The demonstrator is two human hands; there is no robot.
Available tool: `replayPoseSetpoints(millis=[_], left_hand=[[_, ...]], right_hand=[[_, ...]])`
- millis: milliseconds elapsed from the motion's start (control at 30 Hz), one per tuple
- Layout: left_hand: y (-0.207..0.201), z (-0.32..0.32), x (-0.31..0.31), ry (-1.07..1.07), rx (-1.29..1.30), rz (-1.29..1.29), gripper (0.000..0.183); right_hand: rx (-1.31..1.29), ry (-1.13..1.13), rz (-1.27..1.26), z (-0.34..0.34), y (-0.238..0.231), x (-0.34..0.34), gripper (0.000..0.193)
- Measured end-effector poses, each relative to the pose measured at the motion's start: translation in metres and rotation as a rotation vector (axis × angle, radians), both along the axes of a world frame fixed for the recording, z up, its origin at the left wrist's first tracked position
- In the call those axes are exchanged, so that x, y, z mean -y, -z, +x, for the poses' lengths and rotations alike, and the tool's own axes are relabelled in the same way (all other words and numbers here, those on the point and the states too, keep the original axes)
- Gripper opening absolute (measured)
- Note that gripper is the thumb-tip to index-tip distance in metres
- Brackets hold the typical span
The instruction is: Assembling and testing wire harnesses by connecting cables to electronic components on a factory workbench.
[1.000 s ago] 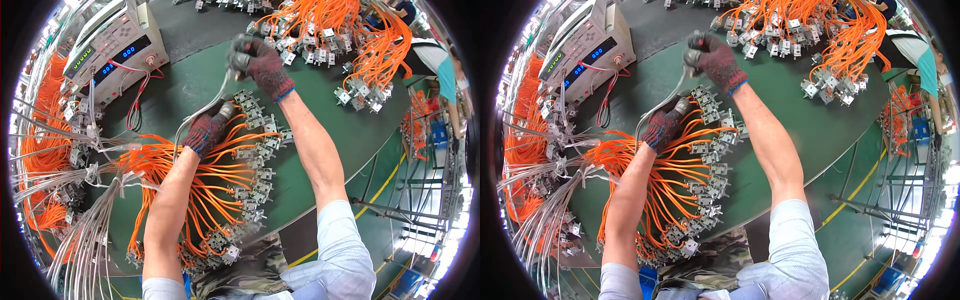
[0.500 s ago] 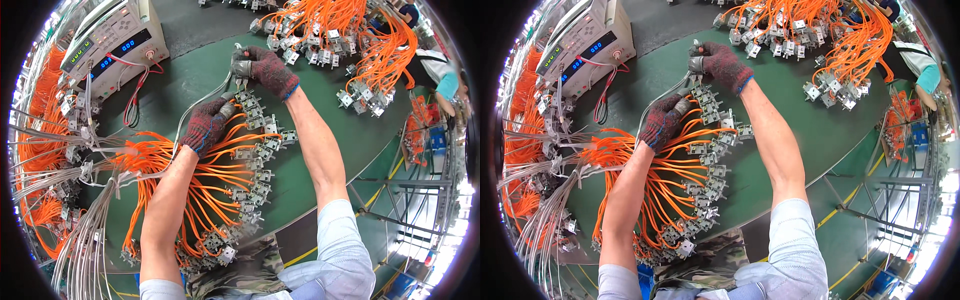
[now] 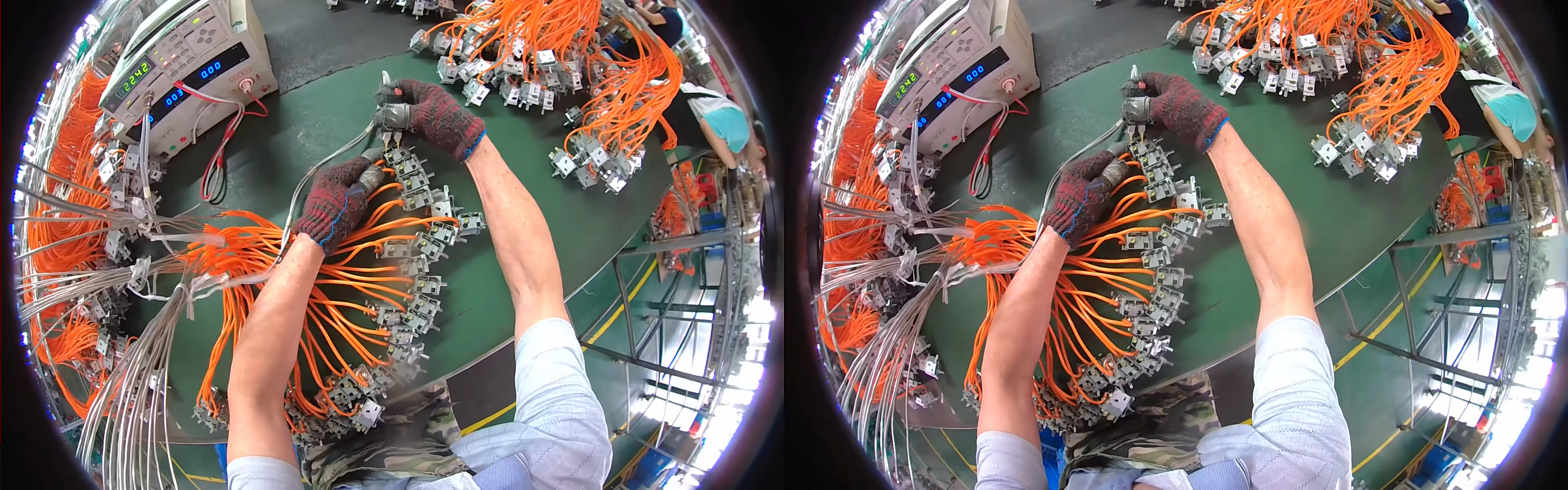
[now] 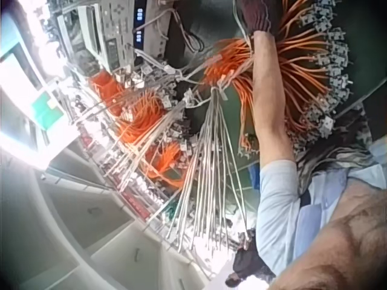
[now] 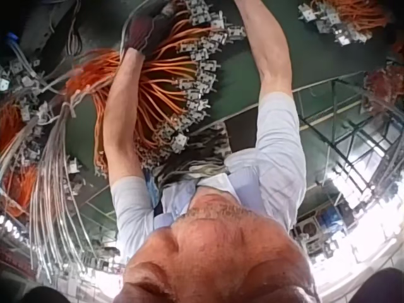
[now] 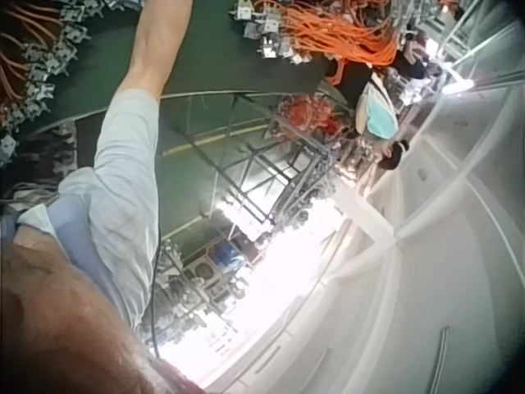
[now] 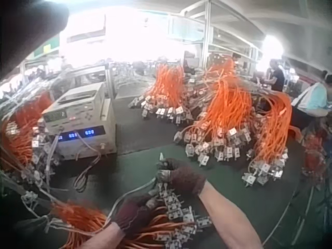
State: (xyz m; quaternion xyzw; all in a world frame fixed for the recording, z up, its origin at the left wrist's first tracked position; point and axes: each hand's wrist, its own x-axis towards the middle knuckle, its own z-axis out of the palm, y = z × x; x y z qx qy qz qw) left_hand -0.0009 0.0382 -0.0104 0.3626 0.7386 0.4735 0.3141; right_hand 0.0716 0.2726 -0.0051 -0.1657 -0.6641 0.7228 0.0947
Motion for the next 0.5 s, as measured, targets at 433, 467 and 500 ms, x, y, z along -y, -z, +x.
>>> replayPoseSetpoints(millis=[433, 467, 500], left_hand=[[-0.006, 0.003, 0.001, -0.015, 0.02, -0.036, 0.035], [-0.008, 0.003, 0.002, -0.001, 0.029, -0.056, 0.036], [-0.005, 0.003, 0.001, -0.011, 0.016, -0.029, 0.036]], right_hand=[[-0.271, 0.058, -0.086, 0.04, 0.005, 0.008, 0.049], [-0.273, 0.029, -0.059, 0.04, 0.005, 0.008, 0.049], [-0.268, 0.02, -0.058, 0.04, 0.004, 0.008, 0.048]])
